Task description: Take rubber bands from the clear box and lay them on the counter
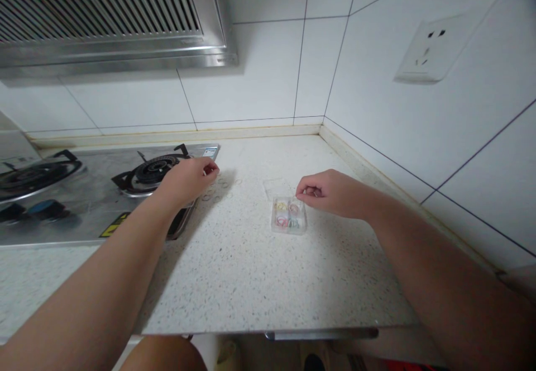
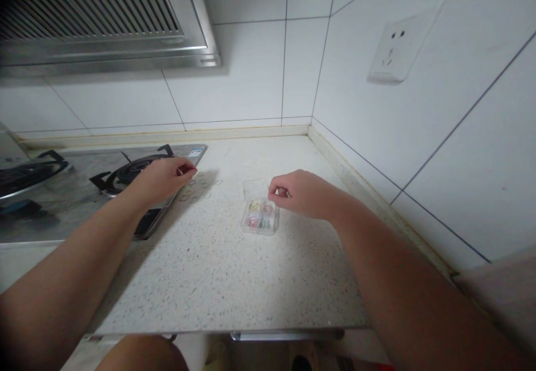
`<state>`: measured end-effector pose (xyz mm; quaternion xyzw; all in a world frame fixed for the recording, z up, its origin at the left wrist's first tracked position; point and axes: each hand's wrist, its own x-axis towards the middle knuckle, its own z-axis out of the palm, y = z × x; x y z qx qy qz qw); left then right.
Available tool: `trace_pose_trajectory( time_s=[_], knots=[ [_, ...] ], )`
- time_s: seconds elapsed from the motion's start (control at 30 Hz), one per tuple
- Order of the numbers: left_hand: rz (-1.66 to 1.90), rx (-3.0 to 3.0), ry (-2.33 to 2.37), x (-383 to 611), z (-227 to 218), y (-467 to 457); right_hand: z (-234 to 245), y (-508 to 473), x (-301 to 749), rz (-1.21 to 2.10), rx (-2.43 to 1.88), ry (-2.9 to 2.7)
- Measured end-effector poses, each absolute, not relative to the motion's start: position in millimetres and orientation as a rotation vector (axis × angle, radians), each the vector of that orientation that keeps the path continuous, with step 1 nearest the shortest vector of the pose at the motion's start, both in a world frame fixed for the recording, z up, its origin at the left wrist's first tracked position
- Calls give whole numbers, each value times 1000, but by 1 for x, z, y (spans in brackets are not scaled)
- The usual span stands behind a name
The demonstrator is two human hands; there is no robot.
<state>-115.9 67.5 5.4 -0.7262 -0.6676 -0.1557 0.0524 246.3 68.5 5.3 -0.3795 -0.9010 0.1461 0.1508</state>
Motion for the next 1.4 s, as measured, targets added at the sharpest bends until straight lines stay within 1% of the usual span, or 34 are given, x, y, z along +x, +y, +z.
trace_pose_trajectory(
  time_s=[0.23,0.43,0.67,1.13,1.4],
  knots=[
    [-328,-2224,-2152,-118,-10,79,7,67,245,428,-1129,-2593],
    [-214,-2281,-2059,-120,-16,85,10,66,245,420,-1137,-2620],
    [-159,-2281,-2078,-122,-16,88,9,66,245,426,-1140,-2620],
    [-174,-2273,-2146,-118,-13,84,8,66,245,427,-1141,-2631],
    [-96,-2289,-2149,-116,-10,83,9,66,245,423,-1142,-2641]
  ],
)
